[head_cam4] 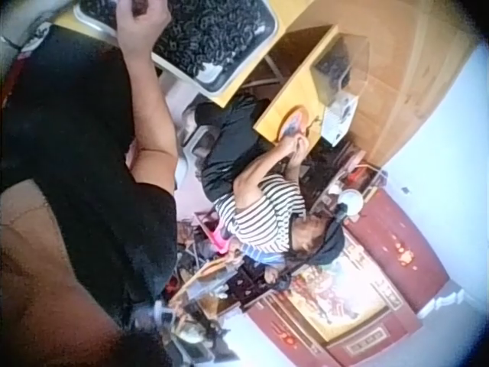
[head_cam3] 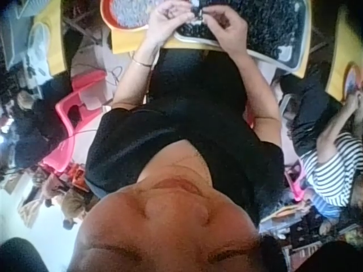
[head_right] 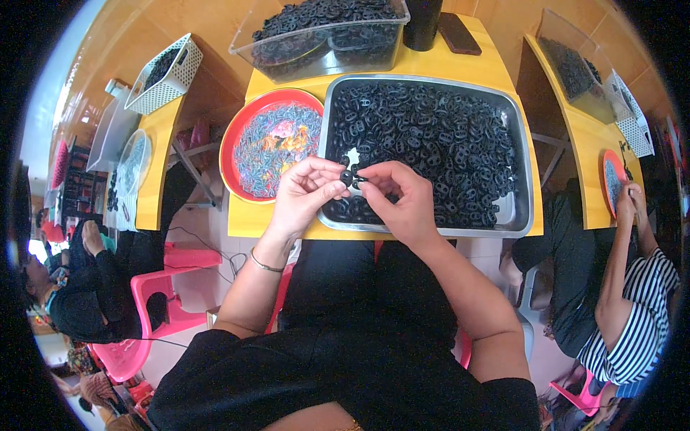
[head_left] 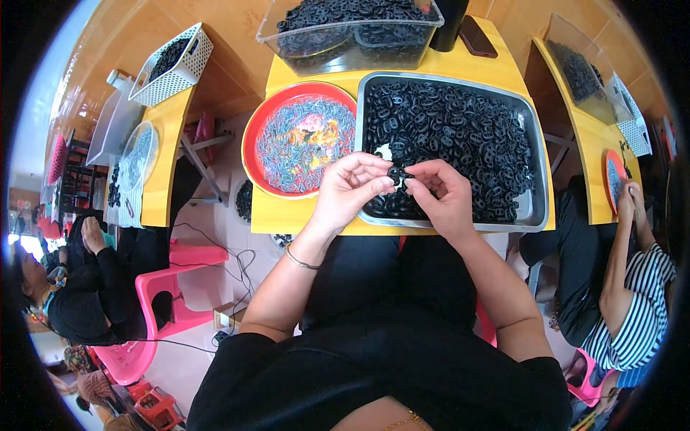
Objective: The person assembles clips by taking pins from a bowl, picking plastic clips from a tray, and inserting the pins into the clips by hand.
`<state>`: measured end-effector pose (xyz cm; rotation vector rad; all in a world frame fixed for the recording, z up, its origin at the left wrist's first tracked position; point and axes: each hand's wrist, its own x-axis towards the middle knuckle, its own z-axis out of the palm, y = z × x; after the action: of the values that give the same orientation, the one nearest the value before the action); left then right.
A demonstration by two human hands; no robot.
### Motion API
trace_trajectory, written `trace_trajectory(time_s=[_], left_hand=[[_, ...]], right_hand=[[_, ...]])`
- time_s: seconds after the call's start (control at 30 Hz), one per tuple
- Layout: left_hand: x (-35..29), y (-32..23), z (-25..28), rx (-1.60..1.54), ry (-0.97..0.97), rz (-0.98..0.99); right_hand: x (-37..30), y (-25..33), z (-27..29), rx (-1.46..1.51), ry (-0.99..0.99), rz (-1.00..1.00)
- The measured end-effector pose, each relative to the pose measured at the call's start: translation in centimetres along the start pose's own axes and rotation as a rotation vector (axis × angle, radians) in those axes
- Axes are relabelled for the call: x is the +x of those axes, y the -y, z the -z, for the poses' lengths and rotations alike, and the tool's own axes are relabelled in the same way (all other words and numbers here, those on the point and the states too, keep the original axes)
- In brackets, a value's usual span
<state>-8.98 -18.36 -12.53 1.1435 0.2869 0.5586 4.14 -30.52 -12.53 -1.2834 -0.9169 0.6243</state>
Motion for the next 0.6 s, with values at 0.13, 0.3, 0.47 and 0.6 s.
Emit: trace_trajectory(time_s=[0.13,0.3,0.47,0.6], left_hand=[[-0.11,-0.13,-0.14,0.06,0.031,-0.027],[-0.18,-0.16,-0.1,0.067,0.027,-0.016],[-0.17,-0.29,-0.01,0.076,0.042,-0.001],[-0.16,-0.22,0.11,0.102,0.05,0.003]], right_hand=[[0.06,0.21,0.09,0.024,0.024,-0.029],[0.06,0.2,0.07,0.062,0.028,-0.048],[0.02,-0.01,0.13,0.091,0.03,-0.07],[0.01,0.04,0.23,0.083,0.038,-0.116]])
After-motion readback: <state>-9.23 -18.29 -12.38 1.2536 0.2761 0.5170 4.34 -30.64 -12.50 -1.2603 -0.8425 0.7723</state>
